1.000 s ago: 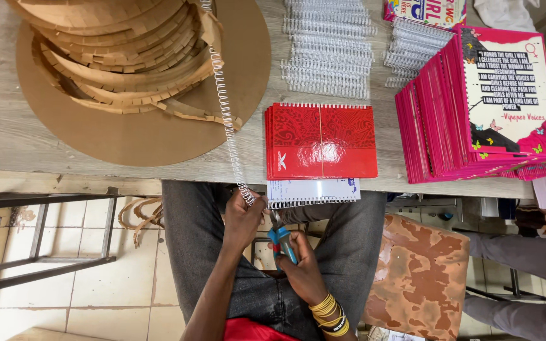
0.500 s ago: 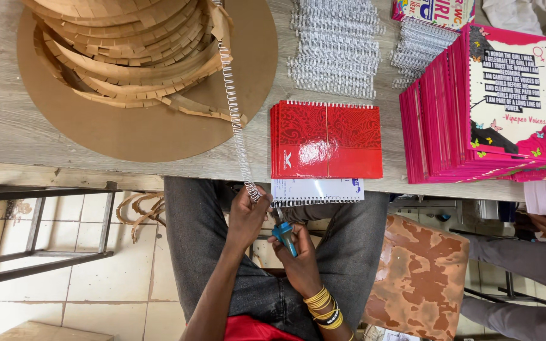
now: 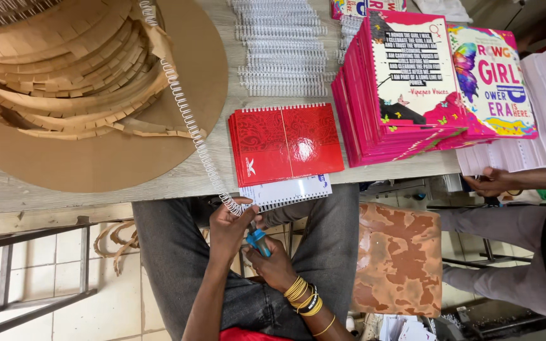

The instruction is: The person cuts a long white plastic spiral binding coil using blue-handled scissors. They hold the coil with their left hand and cut it into shorter segments with their right hand, placing the cut pieces on the table.

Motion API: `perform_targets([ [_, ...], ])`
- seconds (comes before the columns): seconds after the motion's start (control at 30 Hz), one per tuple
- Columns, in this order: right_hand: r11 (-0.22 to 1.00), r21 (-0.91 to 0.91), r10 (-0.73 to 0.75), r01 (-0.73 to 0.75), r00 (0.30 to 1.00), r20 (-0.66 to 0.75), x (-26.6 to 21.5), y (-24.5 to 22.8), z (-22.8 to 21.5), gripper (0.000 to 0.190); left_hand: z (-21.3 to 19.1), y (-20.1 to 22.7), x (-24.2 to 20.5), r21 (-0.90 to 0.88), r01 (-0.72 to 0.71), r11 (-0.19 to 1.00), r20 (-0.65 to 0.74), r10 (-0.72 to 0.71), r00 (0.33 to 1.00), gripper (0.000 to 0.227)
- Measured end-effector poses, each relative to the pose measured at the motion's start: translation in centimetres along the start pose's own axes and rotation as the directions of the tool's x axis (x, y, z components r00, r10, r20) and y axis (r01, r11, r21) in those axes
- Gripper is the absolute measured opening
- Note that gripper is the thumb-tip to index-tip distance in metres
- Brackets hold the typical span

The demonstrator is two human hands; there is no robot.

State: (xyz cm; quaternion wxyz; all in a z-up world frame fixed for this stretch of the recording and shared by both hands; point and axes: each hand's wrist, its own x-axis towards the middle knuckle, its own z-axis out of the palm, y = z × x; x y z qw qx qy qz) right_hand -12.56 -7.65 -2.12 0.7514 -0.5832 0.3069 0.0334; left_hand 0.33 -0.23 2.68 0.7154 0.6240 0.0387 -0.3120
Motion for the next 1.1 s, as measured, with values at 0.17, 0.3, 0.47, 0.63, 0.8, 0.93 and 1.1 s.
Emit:
perform_targets([
  [0.17, 0.997, -0.071, -0.045, 0.043, 0.999, -0.025, 0.5, 0.4, 0.3, 0.035, 0.3, -2.0, 1.0, 0.0, -0.06, 0.998, -0.096, 0.06, 0.994, 0.022],
  [0.3, 0.989, -0.136, -0.058, 0.051, 0.997, -0.046, 0.6, 1.0, 0.3, 0.036, 0.4, -0.9, 0.3, 0.039, -0.027, 0.999, -0.087, 0.031, 0.996, 0.023],
  [0.47, 0.968, -0.243, -0.083, 0.065, 0.994, -0.065, 1.4, 2.1, 0.0, 0.022, 0.1, -1.5, 0.7, 0.086, -0.067, 0.994, -0.038, 0.07, 0.997, 0.019],
  [0.63, 0.963, -0.25, -0.112, 0.095, 0.992, -0.057, 1.3, 1.7, 0.1, 0.021, 0.2, -1.7, 0.8, 0.021, -0.097, 0.995, -0.039, 0.097, 0.994, 0.02],
  [0.8, 0.953, -0.3, -0.073, 0.038, 0.992, -0.105, 1.0, 1.3, 0.3, 0.026, 0.5, -1.2, 0.8, 0.037, -0.049, 0.998, -0.07, 0.052, 0.996, 0.019],
  [0.93, 0.947, -0.32, -0.011, -0.042, 0.987, -0.163, 1.1, 1.8, 0.5, 0.027, 0.3, -1.8, 1.1, -0.002, -0.065, 0.998, -0.062, 0.065, 0.996, 0.02],
  [1.1, 0.989, -0.135, 0.073, -0.067, 0.997, 0.04, 0.5, 1.5, -0.1, 0.025, -0.4, -2.3, 1.7, 0.041, -0.141, 0.989, -0.009, 0.142, 0.99, 0.022],
])
